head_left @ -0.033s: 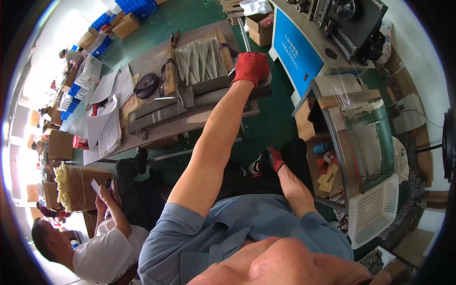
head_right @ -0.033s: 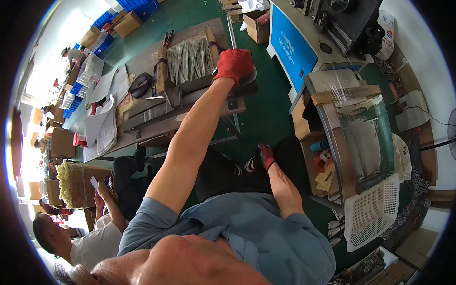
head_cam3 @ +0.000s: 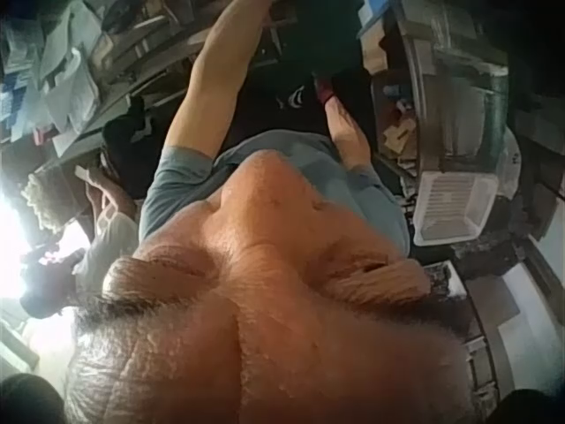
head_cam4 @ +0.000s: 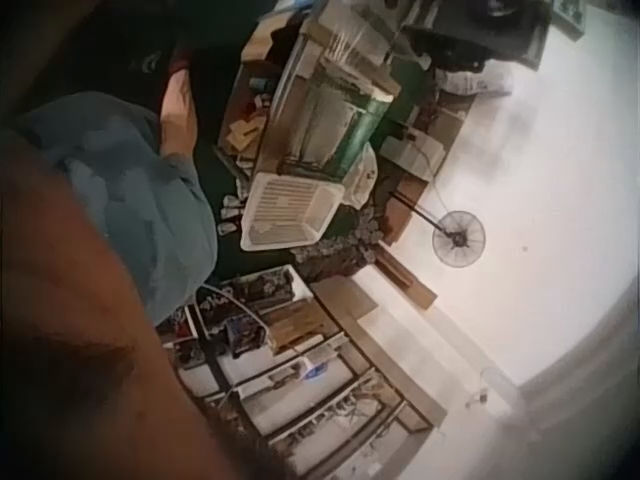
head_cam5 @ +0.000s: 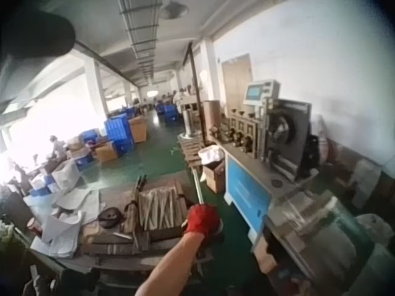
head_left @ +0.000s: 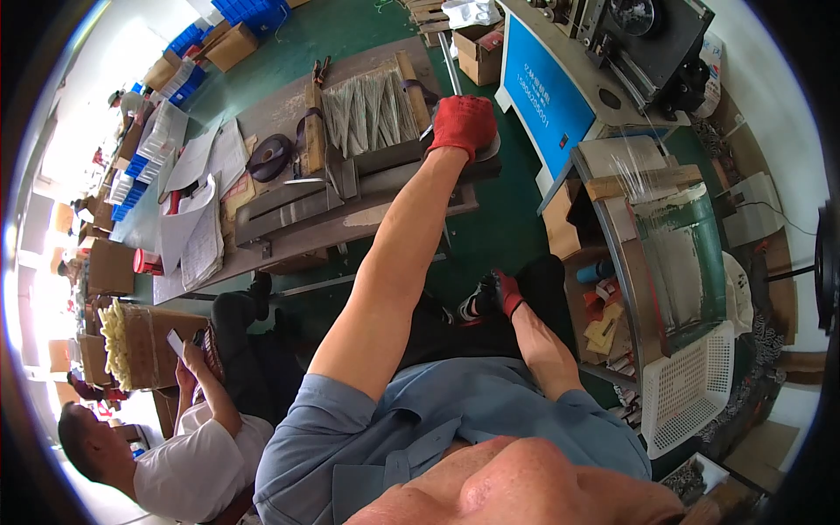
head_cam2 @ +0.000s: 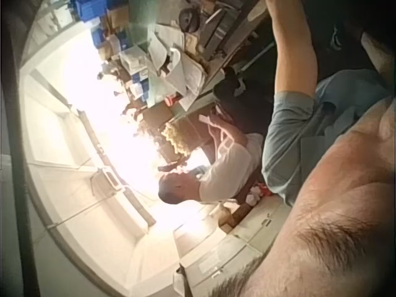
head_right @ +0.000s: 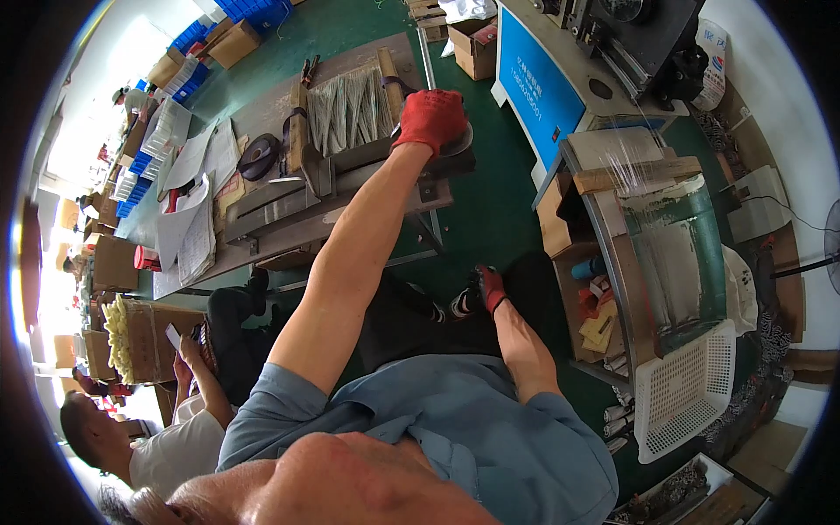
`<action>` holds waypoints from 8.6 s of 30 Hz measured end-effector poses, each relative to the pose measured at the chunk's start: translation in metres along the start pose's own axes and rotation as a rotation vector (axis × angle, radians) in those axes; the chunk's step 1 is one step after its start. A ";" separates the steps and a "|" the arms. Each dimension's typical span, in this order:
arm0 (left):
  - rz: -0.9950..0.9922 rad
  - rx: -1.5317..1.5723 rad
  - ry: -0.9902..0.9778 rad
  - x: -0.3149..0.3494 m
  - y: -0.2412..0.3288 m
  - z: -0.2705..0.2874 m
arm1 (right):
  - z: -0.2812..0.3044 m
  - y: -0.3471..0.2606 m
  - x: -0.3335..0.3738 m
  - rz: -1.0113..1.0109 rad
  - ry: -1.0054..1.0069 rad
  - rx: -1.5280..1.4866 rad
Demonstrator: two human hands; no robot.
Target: Manually bending thin metal tubes using a bench-mounted bending jig.
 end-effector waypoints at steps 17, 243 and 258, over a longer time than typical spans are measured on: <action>-0.045 -0.023 0.085 0.003 0.000 0.005 | -0.002 -0.006 0.008 0.079 0.042 -0.029; -0.059 -0.199 0.098 0.005 0.000 -0.008 | 0.039 -0.427 0.263 1.278 0.443 0.895; -0.055 -0.237 0.104 0.004 0.001 -0.012 | 0.067 -0.455 0.118 0.893 0.529 1.403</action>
Point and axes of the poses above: each hand's wrist, its own x-axis away from the middle knuckle, its own z-axis out of the back of the hand, y = z × x, the point moved 5 cm from there along -x, towards the middle knuckle, and after that the axes turned 14 degrees about y, right-handed, at the moved point
